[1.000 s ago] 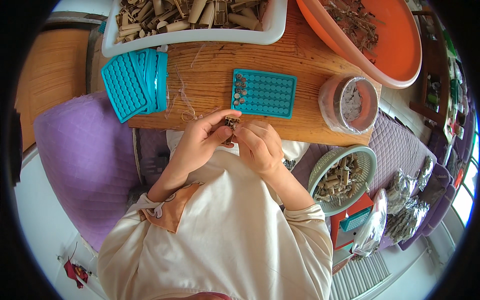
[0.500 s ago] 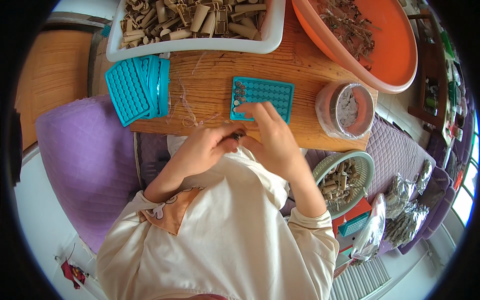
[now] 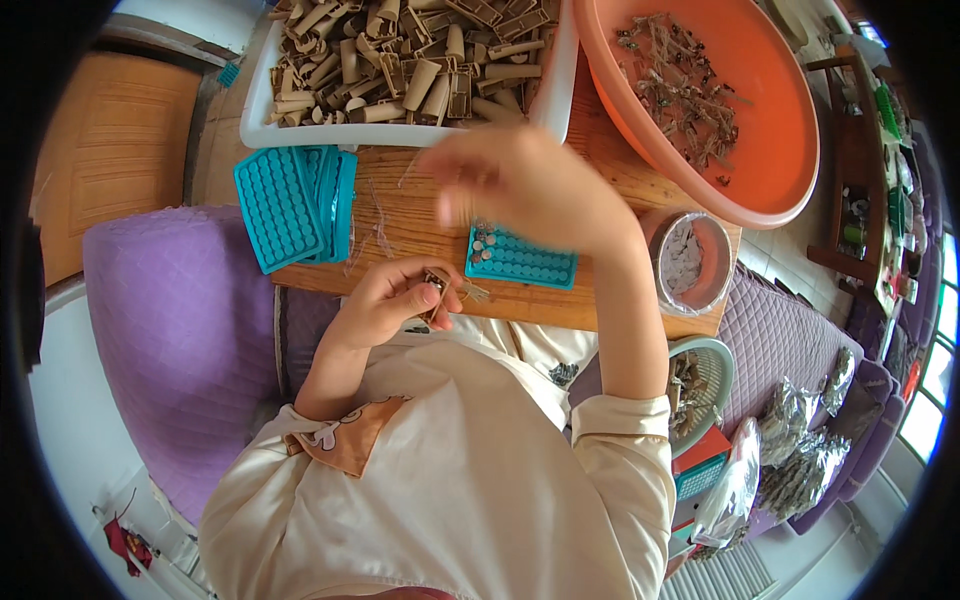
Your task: The person assembles small wooden components by inserting them into a teal plastic mold. They repeatedly pick up wooden pieces from a white bin, place them into the mold, and then remove the assembled units to place them into a green basket. The task involves repetitive hand manipulation of small parts.
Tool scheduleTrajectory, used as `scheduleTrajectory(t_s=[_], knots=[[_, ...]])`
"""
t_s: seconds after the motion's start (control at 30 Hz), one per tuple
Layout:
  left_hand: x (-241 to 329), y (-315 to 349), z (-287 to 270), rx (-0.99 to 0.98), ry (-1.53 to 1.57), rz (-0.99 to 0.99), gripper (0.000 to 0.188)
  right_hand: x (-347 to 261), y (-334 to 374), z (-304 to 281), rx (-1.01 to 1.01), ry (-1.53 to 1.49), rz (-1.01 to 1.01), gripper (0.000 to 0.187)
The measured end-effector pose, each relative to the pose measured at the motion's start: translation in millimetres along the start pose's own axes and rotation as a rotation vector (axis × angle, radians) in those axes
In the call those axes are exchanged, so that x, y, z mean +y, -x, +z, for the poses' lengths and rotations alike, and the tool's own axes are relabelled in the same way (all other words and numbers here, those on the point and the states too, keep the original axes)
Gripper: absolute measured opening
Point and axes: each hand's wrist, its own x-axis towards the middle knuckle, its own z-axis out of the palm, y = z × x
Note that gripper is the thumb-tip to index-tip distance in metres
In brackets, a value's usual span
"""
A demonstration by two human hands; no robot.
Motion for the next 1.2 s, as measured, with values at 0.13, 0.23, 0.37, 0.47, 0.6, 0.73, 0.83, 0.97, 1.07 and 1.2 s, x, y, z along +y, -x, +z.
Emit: scheduleTrajectory(t_s=[0.13, 0.23, 0.37, 0.47, 0.6, 0.73, 0.83, 0.97, 1.07, 1.2], knots=[[5, -2, 0, 0.051, 0.05, 0.009, 0.032, 37, -61, -25, 0.346, 0.605, -0.19, 0.018], [5, -3, 2, 0.042, 0.111, 0.008, 0.032, 46, -91, -38, 0.354, 0.793, -0.249, 0.02], [2, -1, 0, 0.079, 0.134, -0.006, 0.032, 26, -113, -47, 0.412, 0.764, 0.026, 0.019], [4, 1, -3, 0.059, 0.137, 0.0, 0.027, 17, -120, -49, 0.371, 0.766, 0.143, 0.018], [6, 0, -4, 0.088, 0.143, 0.005, 0.03, 53, -134, -52, 0.425, 0.798, 0.046, 0.018], [6, 2, -7, 0.117, 0.129, 0.004, 0.031, 50, -135, -42, 0.308, 0.946, 0.174, 0.023], [6, 2, -9, 0.131, 0.119, 0.001, 0.03, 56, -135, -35, 0.261, 1.073, 0.14, 0.023], [3, 4, -12, 0.12, 0.131, 0.006, 0.031, 70, -132, -34, 0.316, 0.872, -0.031, 0.021], [3, 6, -11, 0.13, 0.164, -0.001, 0.034, 67, -123, -32, 0.349, 0.648, -0.093, 0.02], [0, 5, -13, 0.144, 0.189, 0.012, 0.037, 48, -93, -38, 0.369, 0.28, -0.092, 0.022]])
